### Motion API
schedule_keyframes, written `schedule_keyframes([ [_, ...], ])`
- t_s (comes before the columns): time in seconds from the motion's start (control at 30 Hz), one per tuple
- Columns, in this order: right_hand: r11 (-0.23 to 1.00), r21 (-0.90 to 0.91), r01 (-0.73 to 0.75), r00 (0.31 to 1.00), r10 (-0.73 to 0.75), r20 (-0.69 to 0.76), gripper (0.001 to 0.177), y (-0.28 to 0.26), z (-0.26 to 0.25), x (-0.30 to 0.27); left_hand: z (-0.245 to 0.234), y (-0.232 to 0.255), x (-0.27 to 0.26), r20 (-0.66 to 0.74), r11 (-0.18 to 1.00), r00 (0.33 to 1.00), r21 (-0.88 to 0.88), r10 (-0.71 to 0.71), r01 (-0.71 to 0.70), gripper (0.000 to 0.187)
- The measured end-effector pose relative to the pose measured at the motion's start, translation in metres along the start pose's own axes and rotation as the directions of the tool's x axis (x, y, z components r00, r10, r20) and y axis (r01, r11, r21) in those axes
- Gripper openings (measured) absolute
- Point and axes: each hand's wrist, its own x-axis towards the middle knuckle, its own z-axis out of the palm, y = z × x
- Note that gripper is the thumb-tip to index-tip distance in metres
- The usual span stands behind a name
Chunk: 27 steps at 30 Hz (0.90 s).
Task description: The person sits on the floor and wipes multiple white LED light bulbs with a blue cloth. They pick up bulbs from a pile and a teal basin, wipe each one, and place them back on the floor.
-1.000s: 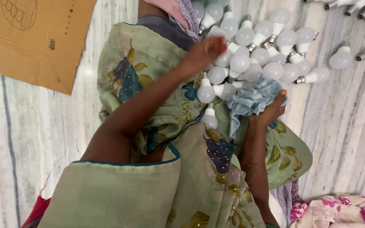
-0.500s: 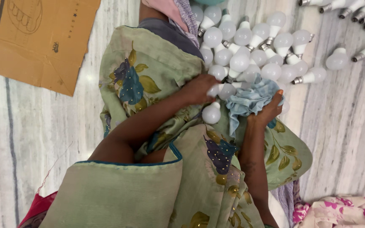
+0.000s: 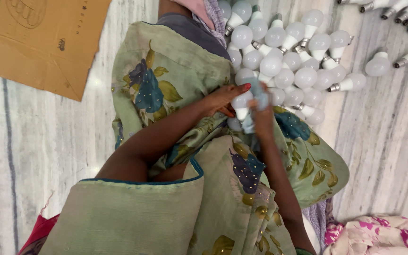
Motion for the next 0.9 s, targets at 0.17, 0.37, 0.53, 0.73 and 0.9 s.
schedule_keyframes([
  [0.17,0.992,-0.122,-0.009,0.999,0.014,0.038,0.067,0.001,0.013,-0.006,0.007,-0.004,-0.002,0.042,0.994,0.998,-0.095,-0.05,0.054,0.094],
  [0.37,0.999,-0.013,-0.032,0.982,0.029,-0.187,0.049,0.011,-0.004,-0.004,0.024,-0.009,-0.012,0.17,0.986,0.972,0.002,0.163,-0.165,0.099],
  [0.53,0.997,-0.056,-0.05,0.942,0.028,-0.335,0.031,0.031,-0.009,-0.004,0.033,-0.004,-0.015,0.077,0.974,0.972,0.012,0.223,-0.225,0.115],
  [0.73,0.971,-0.239,0.023,0.916,-0.116,-0.384,0.031,0.018,-0.007,-0.005,0.018,-0.017,0.002,-0.104,0.96,0.967,0.182,0.234,-0.212,0.088],
  [0.9,0.563,-0.72,0.405,0.876,-0.466,0.129,0.041,-0.015,0.022,-0.025,-0.003,-0.034,0.023,-0.086,0.905,0.924,0.252,0.374,-0.343,0.054],
])
